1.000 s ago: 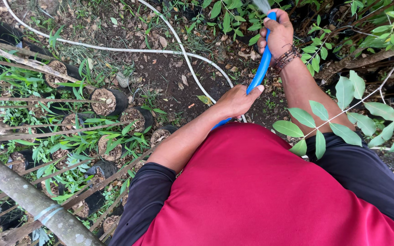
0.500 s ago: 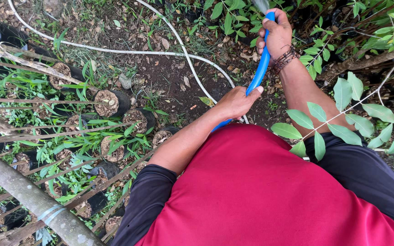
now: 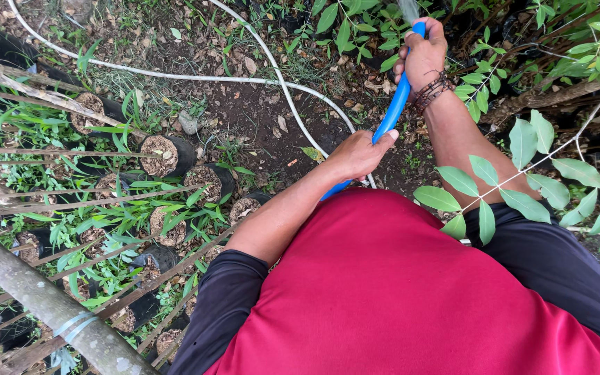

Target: The person waters a nursery of potted saplings using a blue hose nozzle. They systematically move the water stream across rows of black plastic bags containing young plants, ensuring the soil and foliage are thoroughly wetted.

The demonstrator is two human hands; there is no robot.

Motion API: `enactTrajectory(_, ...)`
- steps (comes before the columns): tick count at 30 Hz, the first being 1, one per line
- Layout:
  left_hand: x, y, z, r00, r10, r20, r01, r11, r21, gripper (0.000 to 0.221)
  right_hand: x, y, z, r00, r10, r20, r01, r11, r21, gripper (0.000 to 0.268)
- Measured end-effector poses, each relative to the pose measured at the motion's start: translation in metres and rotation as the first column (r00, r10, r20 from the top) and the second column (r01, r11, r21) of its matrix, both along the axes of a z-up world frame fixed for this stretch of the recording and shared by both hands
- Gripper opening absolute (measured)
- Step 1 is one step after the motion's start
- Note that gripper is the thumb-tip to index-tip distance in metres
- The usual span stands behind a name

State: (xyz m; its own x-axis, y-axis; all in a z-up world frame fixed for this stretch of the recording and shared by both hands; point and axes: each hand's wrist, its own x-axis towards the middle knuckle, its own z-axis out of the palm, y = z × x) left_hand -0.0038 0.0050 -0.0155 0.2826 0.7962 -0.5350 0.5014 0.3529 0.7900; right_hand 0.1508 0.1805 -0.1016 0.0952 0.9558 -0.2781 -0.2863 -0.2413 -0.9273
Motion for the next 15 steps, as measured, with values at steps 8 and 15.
enactTrajectory(8,-0.0017,-0.0019,-0.0007,1.000,0.008,-0.016,-0.008,1.000,-0.002,0.068,-0.0035,-0.0023,0.0057,1.000,0.029,-0.011,-0.029,0.999,0.024,0.021)
enactTrajectory(15,-0.0060,-0.0030,-0.0004,1.000,0.004,-0.010,-0.004,1.000,0.005,0.068,-0.0071,-0.0039,0.0087,0.993,0.074,-0.090,-0.065,0.993,0.097,0.024)
